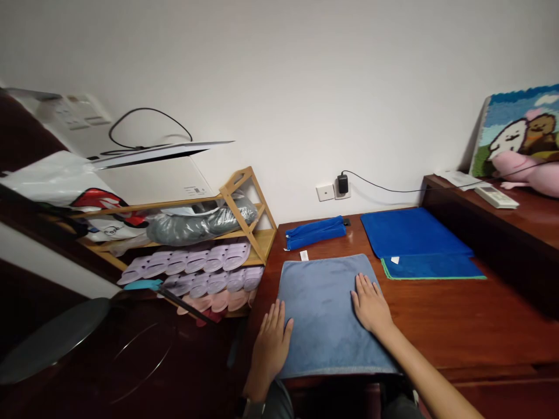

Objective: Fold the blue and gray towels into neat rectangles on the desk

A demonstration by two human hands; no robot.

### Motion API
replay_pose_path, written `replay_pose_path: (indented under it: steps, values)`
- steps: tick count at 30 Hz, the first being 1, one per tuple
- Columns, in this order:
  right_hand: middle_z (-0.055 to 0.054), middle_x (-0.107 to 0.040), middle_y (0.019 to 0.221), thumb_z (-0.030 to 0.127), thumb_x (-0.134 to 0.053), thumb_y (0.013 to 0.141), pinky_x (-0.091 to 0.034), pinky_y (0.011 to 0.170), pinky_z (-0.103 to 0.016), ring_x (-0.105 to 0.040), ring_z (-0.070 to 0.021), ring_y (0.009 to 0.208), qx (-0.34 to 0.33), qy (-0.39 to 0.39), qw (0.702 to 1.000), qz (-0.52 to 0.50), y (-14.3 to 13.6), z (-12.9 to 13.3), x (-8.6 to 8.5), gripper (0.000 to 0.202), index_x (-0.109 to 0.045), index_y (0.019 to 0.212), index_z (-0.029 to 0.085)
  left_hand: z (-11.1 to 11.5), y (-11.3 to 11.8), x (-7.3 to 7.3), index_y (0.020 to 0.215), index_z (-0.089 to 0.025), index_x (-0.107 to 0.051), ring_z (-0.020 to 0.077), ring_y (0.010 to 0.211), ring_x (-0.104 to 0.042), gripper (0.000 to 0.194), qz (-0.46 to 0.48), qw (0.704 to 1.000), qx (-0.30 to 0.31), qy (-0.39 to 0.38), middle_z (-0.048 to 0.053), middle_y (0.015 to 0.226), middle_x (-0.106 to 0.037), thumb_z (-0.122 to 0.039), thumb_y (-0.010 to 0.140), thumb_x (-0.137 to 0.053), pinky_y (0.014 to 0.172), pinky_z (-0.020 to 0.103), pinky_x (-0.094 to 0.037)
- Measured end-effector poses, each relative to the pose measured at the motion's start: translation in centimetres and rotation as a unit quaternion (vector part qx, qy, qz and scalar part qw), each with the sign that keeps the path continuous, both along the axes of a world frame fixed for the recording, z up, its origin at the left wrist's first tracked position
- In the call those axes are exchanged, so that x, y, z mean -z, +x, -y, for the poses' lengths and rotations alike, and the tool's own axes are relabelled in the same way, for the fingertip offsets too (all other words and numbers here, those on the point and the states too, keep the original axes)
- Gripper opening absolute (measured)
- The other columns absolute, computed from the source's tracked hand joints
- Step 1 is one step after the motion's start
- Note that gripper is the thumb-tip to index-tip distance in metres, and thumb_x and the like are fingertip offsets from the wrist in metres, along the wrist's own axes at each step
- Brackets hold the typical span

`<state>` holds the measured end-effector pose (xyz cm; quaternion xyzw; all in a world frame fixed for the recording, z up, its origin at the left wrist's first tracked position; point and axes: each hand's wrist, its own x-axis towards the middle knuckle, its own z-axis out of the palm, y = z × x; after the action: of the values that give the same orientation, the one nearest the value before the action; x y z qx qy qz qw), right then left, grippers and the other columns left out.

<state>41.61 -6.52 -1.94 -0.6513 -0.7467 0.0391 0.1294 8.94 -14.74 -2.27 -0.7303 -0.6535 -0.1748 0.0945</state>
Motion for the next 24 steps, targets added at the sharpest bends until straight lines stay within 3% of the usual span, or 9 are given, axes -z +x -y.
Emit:
replay_pose_path:
  steps: [5, 9, 12, 16, 19, 24]
  values:
    - [-0.018, -0.033, 0.168, 0.039, -0.021, 0.105, -0.021, 0.129, -0.046, -0.024, -0.0270, 0.159, 0.004, 0.004, 1.000, -0.007, 0.2, -5.2, -2.2, 0.069, -0.035, 0.161, 0.001, 0.3, 0.4, 0.5, 0.160, -0.015, -0.039, 0.0317, 0.149, -0.045, 0.057, -0.009, 1.000, 0.000, 0.016, 0.016, 0.161, -0.047, -0.041, 0.109, -0.034, 0.120, 0.054, -0.043]
    - [-0.018, -0.033, 0.168, 0.041, -0.024, 0.104, -0.022, 0.128, -0.047, -0.027, -0.0286, 0.158, -0.013, -0.003, 1.000, 0.013, 0.3, -8.0, -1.6, 0.070, -0.037, 0.161, 0.003, -0.7, 0.4, -1.0, 0.148, -0.017, -0.055, 0.0333, 0.141, -0.055, 0.051, -0.016, 1.000, -0.009, 0.018, 0.015, 0.150, -0.061, -0.043, 0.108, -0.036, 0.117, 0.055, -0.046]
    - [-0.017, -0.033, 0.168, 0.043, -0.023, 0.104, -0.020, 0.128, -0.047, -0.026, -0.0279, 0.158, -0.018, -0.003, 1.000, 0.018, 0.5, -8.4, -0.5, 0.071, -0.037, 0.161, 0.003, -4.5, 1.6, -3.5, 0.138, -0.020, -0.064, 0.0316, 0.138, -0.058, 0.046, -0.014, 1.000, 0.006, 0.020, 0.014, 0.142, -0.067, -0.040, 0.109, -0.034, 0.119, 0.053, -0.043]
    - [-0.016, -0.031, 0.169, 0.043, -0.022, 0.104, -0.020, 0.128, -0.046, -0.024, -0.0275, 0.159, -0.021, -0.010, 1.000, 0.020, 0.7, -8.2, -0.3, 0.071, -0.035, 0.161, 0.002, -11.8, 3.6, -5.9, 0.148, -0.016, -0.055, 0.0273, 0.150, -0.044, 0.048, -0.003, 0.996, 0.089, -0.031, 0.013, 0.157, -0.054, -0.036, 0.109, -0.034, 0.125, 0.049, -0.034]
    - [-0.015, -0.031, 0.169, 0.043, -0.023, 0.104, -0.020, 0.129, -0.045, -0.025, -0.0279, 0.158, -0.021, -0.015, 0.999, 0.022, 0.7, -8.2, -0.5, 0.072, -0.035, 0.161, 0.001, -15.2, 3.0, -5.5, 0.151, -0.014, -0.051, 0.0259, 0.151, -0.043, 0.051, 0.005, 0.990, 0.100, -0.098, 0.014, 0.159, -0.051, -0.038, 0.109, -0.034, 0.126, 0.048, -0.033]
    - [-0.014, -0.031, 0.169, 0.043, -0.023, 0.105, -0.019, 0.129, -0.045, -0.024, -0.0273, 0.159, -0.021, -0.015, 0.999, 0.020, 0.8, -8.1, -0.7, 0.071, -0.034, 0.162, 0.002, -16.1, -0.5, -3.7, 0.156, -0.017, -0.045, 0.0232, 0.154, -0.036, 0.055, 0.029, 0.987, 0.100, -0.124, 0.011, 0.165, -0.043, -0.044, 0.110, -0.030, 0.127, 0.046, -0.030]
